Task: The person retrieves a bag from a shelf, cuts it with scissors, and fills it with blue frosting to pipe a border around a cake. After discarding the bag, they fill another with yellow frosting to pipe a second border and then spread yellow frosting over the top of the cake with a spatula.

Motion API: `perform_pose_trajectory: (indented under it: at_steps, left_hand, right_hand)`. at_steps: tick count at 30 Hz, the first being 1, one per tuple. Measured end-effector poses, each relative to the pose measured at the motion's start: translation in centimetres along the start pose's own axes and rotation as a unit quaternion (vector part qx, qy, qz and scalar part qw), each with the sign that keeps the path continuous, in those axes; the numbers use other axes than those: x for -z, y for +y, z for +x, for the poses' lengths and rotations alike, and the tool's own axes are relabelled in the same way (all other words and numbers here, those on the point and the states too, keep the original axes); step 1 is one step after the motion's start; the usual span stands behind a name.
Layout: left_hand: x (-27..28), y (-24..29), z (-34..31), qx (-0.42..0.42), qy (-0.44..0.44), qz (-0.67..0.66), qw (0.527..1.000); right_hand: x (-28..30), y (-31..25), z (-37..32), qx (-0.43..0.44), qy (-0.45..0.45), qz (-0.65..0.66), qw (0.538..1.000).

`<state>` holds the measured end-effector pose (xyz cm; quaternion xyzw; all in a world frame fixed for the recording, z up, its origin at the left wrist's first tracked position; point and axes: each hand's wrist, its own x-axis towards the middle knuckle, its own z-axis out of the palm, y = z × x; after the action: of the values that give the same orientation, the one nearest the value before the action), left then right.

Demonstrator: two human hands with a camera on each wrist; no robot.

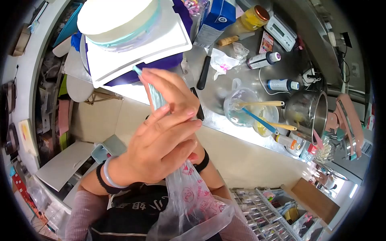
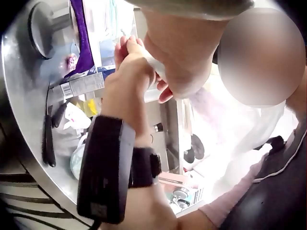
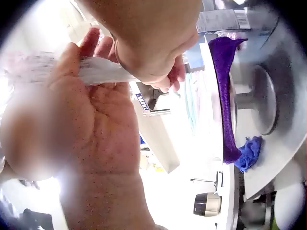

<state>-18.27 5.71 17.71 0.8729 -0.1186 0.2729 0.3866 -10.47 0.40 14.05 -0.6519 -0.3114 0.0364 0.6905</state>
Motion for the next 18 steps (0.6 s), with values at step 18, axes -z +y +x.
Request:
perform_pose_trajectory:
  at_steps: [18]
  left_hand:
    - [1.0,-4.3,-1.1,0.018,0.097,-0.013,0.995]
  right_hand:
    - [-6.7,3.5,3.2,0.112,0.054,-0.062,0.990]
